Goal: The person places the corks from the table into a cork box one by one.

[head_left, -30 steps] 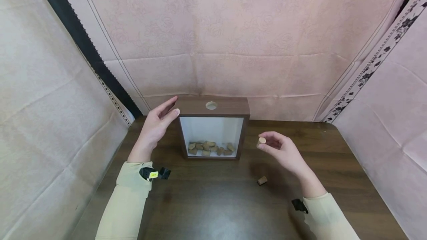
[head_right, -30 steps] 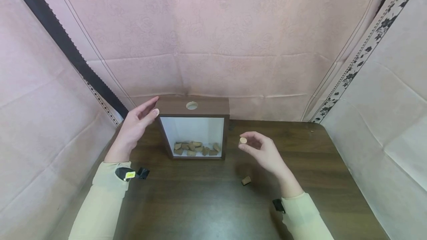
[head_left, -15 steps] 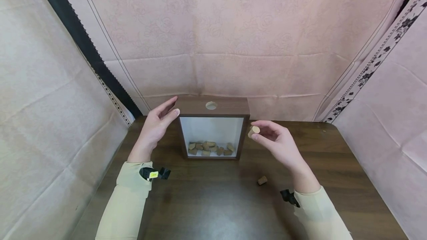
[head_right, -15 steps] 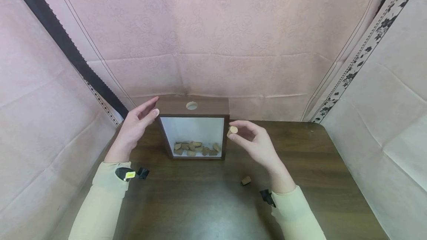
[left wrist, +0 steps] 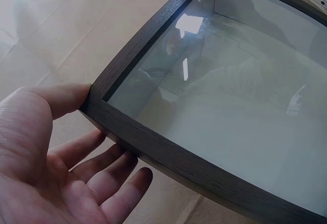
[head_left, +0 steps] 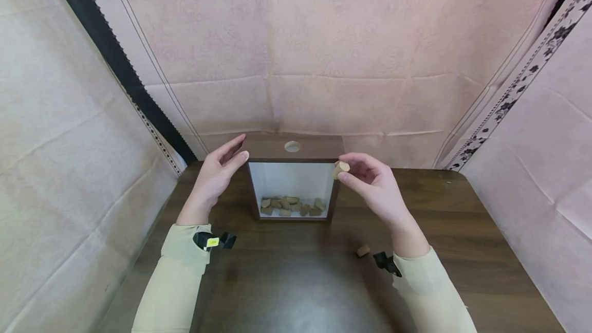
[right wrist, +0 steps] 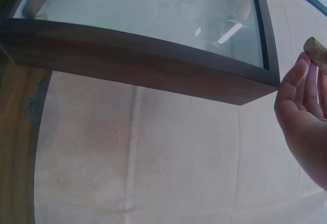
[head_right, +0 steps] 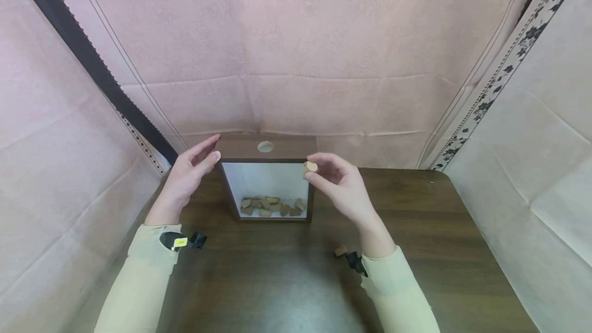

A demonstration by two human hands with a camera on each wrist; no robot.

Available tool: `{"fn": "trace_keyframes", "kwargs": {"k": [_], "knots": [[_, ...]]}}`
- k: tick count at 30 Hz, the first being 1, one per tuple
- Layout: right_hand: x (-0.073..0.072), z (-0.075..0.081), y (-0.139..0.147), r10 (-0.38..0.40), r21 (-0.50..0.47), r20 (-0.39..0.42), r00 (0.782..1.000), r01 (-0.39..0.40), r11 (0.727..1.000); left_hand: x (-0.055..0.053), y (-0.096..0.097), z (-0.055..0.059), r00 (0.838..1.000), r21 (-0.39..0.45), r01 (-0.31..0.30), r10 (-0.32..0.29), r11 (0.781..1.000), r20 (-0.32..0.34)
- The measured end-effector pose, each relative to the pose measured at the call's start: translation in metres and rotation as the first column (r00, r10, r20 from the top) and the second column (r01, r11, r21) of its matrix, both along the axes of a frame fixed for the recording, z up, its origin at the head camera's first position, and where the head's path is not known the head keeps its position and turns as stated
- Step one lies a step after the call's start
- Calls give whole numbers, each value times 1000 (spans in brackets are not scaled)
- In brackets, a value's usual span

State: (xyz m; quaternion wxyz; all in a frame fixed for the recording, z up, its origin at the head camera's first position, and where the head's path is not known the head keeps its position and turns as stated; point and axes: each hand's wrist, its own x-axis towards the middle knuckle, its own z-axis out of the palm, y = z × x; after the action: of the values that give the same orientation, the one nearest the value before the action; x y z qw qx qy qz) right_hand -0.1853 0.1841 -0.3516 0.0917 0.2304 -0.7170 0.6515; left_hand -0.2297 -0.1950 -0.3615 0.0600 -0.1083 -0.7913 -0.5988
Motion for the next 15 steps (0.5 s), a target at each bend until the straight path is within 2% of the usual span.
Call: {"fn": "trace_keyframes", "kwargs": {"k": [10,15], "knots": [[-6,18,-21,15,-97,-55,998,-21,995,1,-1,1,1000,-11,-12,13,1000,8],[-13,26,-36,1,-106,-75,997,-9,994,1,1,1,1000,-9,-6,7,1000,11]]}}
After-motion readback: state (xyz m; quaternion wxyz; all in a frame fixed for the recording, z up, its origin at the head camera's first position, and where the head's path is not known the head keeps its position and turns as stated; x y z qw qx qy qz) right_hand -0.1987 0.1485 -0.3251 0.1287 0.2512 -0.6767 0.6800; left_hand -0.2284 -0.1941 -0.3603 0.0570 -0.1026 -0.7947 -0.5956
